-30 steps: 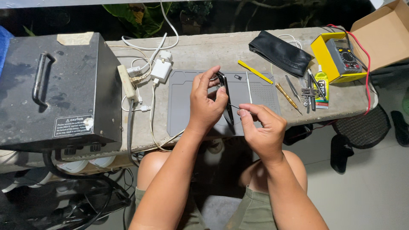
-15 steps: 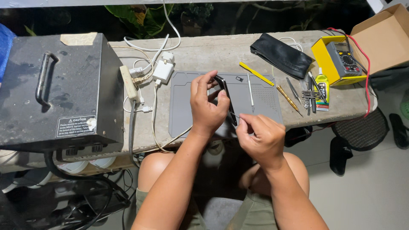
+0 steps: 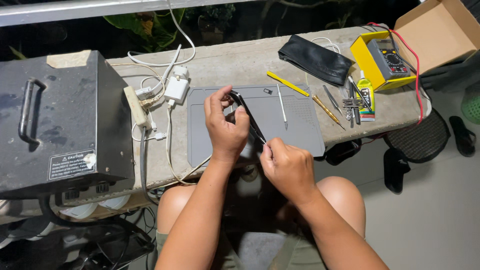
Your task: The person uses a metal prying tool to carefully pry open the edges of a black smartphone. They work around the perimeter to separate the back cover, then lift and remove it to expose the internal components.
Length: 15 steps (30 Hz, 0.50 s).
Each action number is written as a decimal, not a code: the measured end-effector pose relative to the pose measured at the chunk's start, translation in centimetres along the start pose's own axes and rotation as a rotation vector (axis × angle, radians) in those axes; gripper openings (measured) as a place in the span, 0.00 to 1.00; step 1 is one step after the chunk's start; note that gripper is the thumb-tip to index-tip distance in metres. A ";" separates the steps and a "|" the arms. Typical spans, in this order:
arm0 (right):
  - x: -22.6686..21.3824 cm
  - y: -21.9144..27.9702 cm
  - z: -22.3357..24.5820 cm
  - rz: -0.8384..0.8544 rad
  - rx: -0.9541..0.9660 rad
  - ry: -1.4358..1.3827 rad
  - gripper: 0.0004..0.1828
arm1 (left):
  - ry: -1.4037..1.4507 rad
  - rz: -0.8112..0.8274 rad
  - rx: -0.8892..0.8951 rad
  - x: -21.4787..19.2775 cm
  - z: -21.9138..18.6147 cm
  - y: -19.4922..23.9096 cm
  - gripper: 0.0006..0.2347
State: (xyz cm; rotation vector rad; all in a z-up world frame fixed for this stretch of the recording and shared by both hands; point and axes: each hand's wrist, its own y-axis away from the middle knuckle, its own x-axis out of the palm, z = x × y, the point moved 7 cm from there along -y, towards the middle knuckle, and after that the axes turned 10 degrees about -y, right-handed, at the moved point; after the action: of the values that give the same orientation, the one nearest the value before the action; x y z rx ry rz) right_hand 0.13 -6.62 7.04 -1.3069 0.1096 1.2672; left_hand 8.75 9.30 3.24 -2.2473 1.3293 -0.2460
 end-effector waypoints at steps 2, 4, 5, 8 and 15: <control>0.1 0.0 0.0 -0.009 0.010 -0.006 0.05 | 0.007 0.000 -0.046 -0.3 0.0 -0.1 0.19; 0.2 -0.2 0.0 -0.016 0.020 -0.011 0.05 | 0.015 -0.001 -0.093 -0.2 0.6 -0.3 0.19; 0.2 -0.2 0.0 -0.022 0.021 -0.023 0.06 | 0.003 -0.029 -0.081 -0.3 1.0 -0.4 0.18; 0.3 -0.6 0.2 -0.043 0.014 -0.035 0.06 | 0.003 -0.055 -0.083 -0.4 1.8 -0.6 0.17; 0.7 -1.0 0.0 -0.085 -0.010 -0.061 0.08 | 0.093 -0.036 -0.063 0.0 1.6 -0.6 0.16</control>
State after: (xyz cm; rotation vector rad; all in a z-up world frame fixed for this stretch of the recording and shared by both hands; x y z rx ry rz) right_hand 1.14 -5.97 7.15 -1.2676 0.0041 1.2351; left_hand 9.91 10.07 2.18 -2.3397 1.3621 -0.3288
